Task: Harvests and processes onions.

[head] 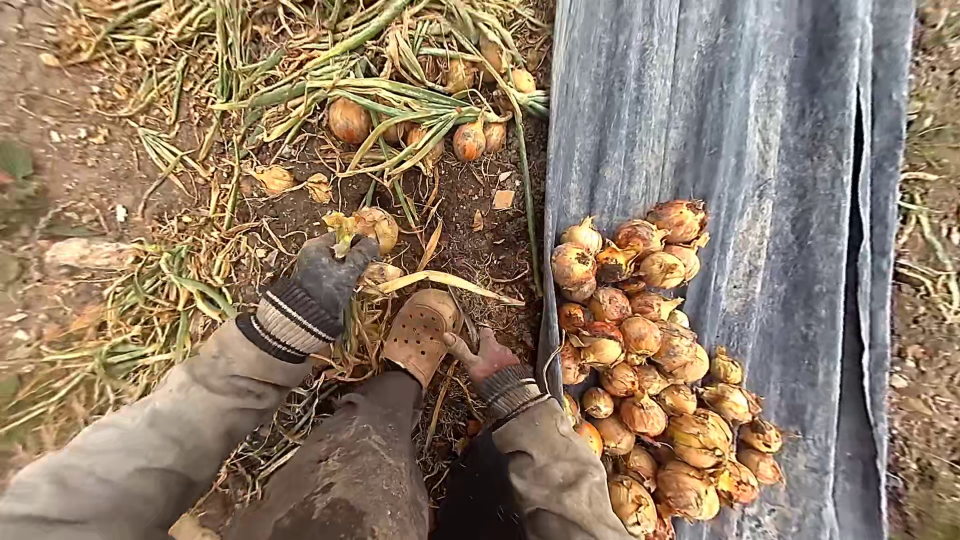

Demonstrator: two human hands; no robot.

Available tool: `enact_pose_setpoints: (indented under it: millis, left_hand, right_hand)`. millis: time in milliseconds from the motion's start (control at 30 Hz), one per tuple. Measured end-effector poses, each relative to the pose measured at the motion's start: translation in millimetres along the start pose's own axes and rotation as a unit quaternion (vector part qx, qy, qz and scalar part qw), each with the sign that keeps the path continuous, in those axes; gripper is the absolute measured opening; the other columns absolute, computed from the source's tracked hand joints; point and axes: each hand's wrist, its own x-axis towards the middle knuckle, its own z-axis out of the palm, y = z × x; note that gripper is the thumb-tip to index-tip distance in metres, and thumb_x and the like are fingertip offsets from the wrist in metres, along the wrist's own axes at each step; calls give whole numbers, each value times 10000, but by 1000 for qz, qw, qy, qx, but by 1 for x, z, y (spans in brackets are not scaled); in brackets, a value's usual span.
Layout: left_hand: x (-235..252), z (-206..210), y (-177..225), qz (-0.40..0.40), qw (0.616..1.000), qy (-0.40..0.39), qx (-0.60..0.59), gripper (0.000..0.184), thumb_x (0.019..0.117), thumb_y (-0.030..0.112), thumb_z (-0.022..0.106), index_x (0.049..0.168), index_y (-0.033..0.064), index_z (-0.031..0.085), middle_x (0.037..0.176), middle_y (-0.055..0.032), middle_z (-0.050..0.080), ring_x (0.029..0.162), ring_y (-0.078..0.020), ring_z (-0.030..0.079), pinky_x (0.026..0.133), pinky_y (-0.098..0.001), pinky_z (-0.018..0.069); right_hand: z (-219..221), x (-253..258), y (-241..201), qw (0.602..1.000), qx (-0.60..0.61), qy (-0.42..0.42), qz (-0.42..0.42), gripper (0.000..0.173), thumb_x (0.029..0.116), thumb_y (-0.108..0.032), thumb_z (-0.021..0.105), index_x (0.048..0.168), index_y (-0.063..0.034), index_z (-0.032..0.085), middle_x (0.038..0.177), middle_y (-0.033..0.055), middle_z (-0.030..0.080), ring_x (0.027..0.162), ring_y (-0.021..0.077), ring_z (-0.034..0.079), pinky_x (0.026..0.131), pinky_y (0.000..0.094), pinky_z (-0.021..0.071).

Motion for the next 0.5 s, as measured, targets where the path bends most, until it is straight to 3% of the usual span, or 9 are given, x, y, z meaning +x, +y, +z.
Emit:
enact_pose_setpoints:
  millis: [67, 133, 167, 200, 233, 300, 367, 433, 500]
  left_hand:
    - [18, -1, -10, 96, 992, -43, 69, 278, 972, 281, 713, 1093, 31, 711, 952, -136, 729, 863, -215, 713, 816, -489, 585]
    - [13, 2, 1, 193, 954, -168, 154, 251, 927, 278, 738, 1102, 98, 730, 960, -79, 741, 875, -181, 718, 823, -469, 597]
    - [6, 6, 15, 217, 917, -248, 223, 253, 919, 323, 738, 1102, 148, 734, 958, -47, 739, 880, -178, 712, 817, -475, 591]
    - [-2, 12, 32, 231, 869, -321, 298, 255, 912, 363, 725, 1101, 192, 735, 953, -27, 732, 885, -193, 705, 799, -492, 581]
    - [-12, 22, 47, 254, 817, -370, 362, 241, 913, 388, 704, 1086, 221, 731, 941, -13, 726, 881, -205, 706, 773, -498, 582]
    - [-31, 44, 63, 301, 756, -421, 400, 185, 926, 318, 702, 1038, 174, 735, 916, -57, 715, 869, -268, 702, 742, -530, 572]
    - [-29, 61, 66, 342, 753, -416, 379, 162, 919, 232, 700, 1064, 173, 739, 950, -63, 724, 902, -278, 702, 761, -531, 566]
    - [-2, 66, 66, 336, 786, -366, 367, 255, 902, 166, 713, 1156, 174, 738, 1063, -78, 737, 1005, -296, 702, 834, -549, 568]
    - [38, 47, 55, 264, 825, -286, 408, 315, 904, 162, 687, 1217, 163, 721, 1142, -93, 737, 1066, -317, 700, 876, -578, 558]
  right_hand:
    - [8, 0, 5, 999, -20, -28, -4, 864, 979, -756, 342, 1406, -33, 544, 1291, 225, 657, 1252, 370, 613, 1067, 581, 447]
    - [12, -8, 12, 998, 33, -29, -49, 780, 1043, -661, 254, 1330, -35, 621, 1254, 221, 672, 1209, 364, 630, 1048, 586, 452]
    - [16, -10, 16, 993, 80, -8, -84, 771, 1047, -636, 214, 1243, -44, 667, 1132, 198, 701, 1078, 338, 670, 963, 567, 501]
    - [23, -7, 21, 980, 157, 28, -122, 769, 1038, -624, 184, 1096, -51, 694, 909, 140, 681, 836, 274, 656, 786, 506, 537]
    - [31, -3, 24, 949, 274, 57, -147, 749, 1036, -620, 173, 938, -61, 662, 690, 51, 570, 593, 175, 538, 571, 394, 484]
    - [39, -7, 25, 836, 530, 53, -133, 678, 1074, -547, 131, 804, -87, 549, 529, -30, 473, 409, 77, 420, 386, 266, 382]
    - [30, -21, 31, 757, 636, 38, -145, 750, 988, -741, 138, 714, -150, 508, 500, -33, 462, 366, 80, 418, 338, 259, 377]
    - [10, -37, 45, 717, 665, 54, -204, 792, 835, -928, 266, 657, -196, 512, 487, -42, 456, 353, 77, 433, 330, 260, 394]
    - [-19, -56, 75, 667, 690, 142, -243, 754, 831, -917, 325, 667, -211, 532, 498, -54, 464, 366, 86, 466, 344, 278, 435]
